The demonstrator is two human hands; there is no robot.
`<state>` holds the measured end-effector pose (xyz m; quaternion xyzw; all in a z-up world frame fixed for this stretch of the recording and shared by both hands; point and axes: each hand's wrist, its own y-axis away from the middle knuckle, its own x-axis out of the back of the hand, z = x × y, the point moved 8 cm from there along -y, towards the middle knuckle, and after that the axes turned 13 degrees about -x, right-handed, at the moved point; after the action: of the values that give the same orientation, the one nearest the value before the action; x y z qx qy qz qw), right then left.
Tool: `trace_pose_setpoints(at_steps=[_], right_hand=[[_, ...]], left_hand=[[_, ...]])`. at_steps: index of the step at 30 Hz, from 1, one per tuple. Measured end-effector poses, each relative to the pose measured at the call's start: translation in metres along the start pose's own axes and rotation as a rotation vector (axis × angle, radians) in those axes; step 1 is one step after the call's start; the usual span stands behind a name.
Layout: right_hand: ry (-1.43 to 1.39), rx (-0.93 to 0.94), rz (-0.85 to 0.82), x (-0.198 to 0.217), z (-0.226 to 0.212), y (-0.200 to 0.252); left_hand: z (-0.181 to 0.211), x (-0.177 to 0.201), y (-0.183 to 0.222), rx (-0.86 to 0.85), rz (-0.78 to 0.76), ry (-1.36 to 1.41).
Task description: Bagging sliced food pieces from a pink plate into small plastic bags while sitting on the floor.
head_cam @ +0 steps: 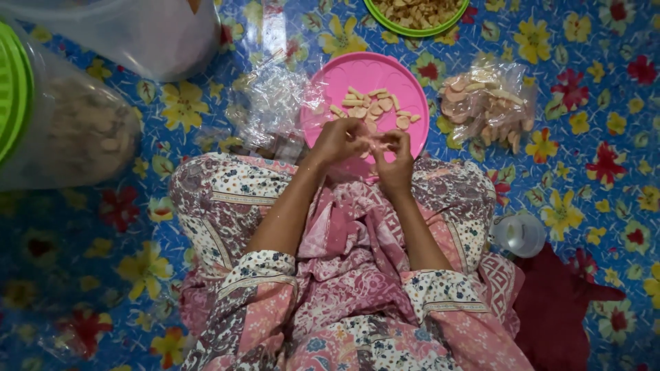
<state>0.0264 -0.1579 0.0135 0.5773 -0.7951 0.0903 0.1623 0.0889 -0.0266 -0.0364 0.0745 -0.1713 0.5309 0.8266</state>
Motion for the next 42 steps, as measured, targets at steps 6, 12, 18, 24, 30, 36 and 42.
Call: trace_pose_setpoints(at_steps=[6,12,18,24,30,36,42], right_hand=[[-0.276,-0.111,-0.102,0.000,0.006,0.003],[-0.263,-0.163,-0.134,-0.004,0.017,-0.007],[-0.246,-0.162,-0.110,-0.003,0.030,-0.010],[-0.217,-0.106,-0.103,-0.004,0.017,-0.011],[-0.184,-0.086,-0.084,-0.003,0.031,-0.018],[-0.094,-0.018,-0.099,-0.006,0.033,-0.021],[-0.102,-0.026,-0.111,-0.010,0.029,-0.019]], left_hand=[[0.007,0.007,-0.004,-0.010,0.059,0.047],[0.004,0.002,-0.004,-0.041,0.013,0.129],[0.022,0.012,-0.002,-0.122,0.085,0.152],[0.005,0.002,-0.007,-0.133,0.092,0.063],[0.027,0.009,-0.007,-0.164,0.093,0.104],[0.021,0.009,-0.012,-0.179,0.116,0.113],[0.024,0.016,-0.009,-0.183,0.160,0.162]])
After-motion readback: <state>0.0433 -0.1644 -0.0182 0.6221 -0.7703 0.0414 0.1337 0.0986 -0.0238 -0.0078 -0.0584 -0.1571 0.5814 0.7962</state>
